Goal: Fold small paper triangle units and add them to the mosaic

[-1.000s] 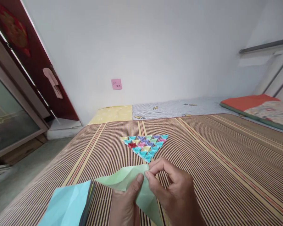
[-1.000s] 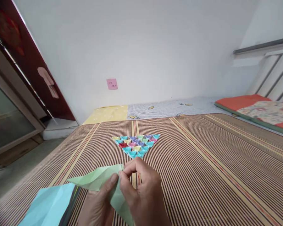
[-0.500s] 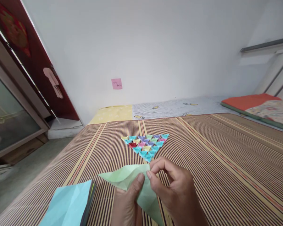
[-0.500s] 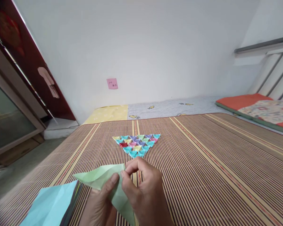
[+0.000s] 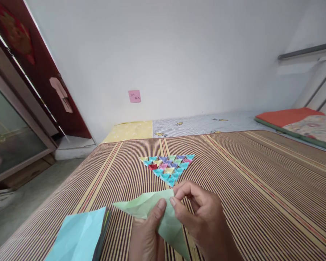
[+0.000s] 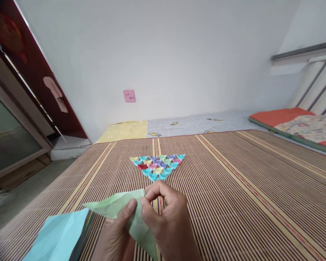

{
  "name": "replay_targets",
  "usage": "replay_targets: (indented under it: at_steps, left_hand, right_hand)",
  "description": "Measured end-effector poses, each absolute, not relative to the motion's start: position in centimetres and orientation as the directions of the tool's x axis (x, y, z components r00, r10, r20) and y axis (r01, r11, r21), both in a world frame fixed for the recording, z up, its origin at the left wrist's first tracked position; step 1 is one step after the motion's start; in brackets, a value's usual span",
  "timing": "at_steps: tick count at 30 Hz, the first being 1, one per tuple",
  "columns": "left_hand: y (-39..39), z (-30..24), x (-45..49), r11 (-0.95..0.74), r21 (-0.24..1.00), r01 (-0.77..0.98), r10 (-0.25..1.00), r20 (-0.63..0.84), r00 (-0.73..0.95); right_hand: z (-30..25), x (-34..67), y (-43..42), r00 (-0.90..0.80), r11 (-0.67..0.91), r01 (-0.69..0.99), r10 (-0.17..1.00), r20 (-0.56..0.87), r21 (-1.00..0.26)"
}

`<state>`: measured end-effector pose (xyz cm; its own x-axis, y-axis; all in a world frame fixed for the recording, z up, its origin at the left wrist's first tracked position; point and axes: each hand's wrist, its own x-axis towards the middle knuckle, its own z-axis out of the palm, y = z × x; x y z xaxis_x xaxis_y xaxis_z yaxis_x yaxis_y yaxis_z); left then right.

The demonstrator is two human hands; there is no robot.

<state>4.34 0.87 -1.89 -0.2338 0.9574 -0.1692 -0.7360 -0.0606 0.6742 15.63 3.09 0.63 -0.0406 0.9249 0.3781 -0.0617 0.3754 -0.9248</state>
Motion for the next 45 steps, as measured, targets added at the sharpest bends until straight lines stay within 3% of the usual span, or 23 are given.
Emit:
replay_targets:
  at_steps: [10, 17, 21, 24, 27, 31, 34, 39, 45]
  left_hand:
    - [1.2, -2.1, 4.3, -0.043, 0.678, -0.734, 0.955, -0.188, -0.229]
    - [1.1, -2.5, 4.3, -0.051, 0.706, -0.706, 0.943, -0.199, -0.267]
    - [1.1, -2.3, 4.6, -0.069, 0.712, -0.699, 0.945, -0.177, -0.273]
    - [1.2, -2.2, 4.8, -0.077, 0.720, -0.689, 0.948, -0.161, -0.275]
    - [1.0, -2.4, 4.8, -0.070, 0.767, -0.637, 0.922, -0.194, -0.335]
    - [0.5, -3.2, 4.3, -0.084, 0.895, -0.439, 0.848, -0.167, -0.503]
    - [0.0, -4.2, 3.9, -0.147, 0.925, -0.350, 0.792, -0.102, -0.601]
    - [0.1, -5.1, 3.7, -0.298, 0.877, -0.377, 0.774, -0.009, -0.633]
    - [0.9, -4.1, 2.9, -0.324, 0.857, -0.402, 0.774, -0.004, -0.633]
  right_hand:
    - [-0.1, 15.6, 3.9, -0.068, 0.300, -0.204, 0.945, 0.319, -0.932]
    - [0.5, 15.9, 3.7, -0.171, 0.219, -0.150, 0.955, 0.244, -0.964]
    - [0.4, 15.5, 3.5, -0.144, 0.378, 0.011, 0.917, 0.373, -0.926]
    - [-0.3, 14.8, 3.4, -0.029, 0.511, 0.250, 0.853, 0.521, -0.823]
    - [-1.1, 14.2, 3.4, 0.014, 0.575, 0.386, 0.778, 0.628, -0.721]
    - [-1.9, 13.9, 3.6, 0.035, 0.623, 0.419, 0.715, 0.698, -0.660]
    - [-2.2, 13.9, 3.7, 0.064, 0.656, 0.412, 0.672, 0.738, -0.633]
    - [-2.0, 14.0, 3.5, 0.085, 0.598, 0.436, 0.717, 0.692, -0.672]
    - [-1.6, 14.3, 3.2, 0.097, 0.544, 0.457, 0.756, 0.648, -0.704]
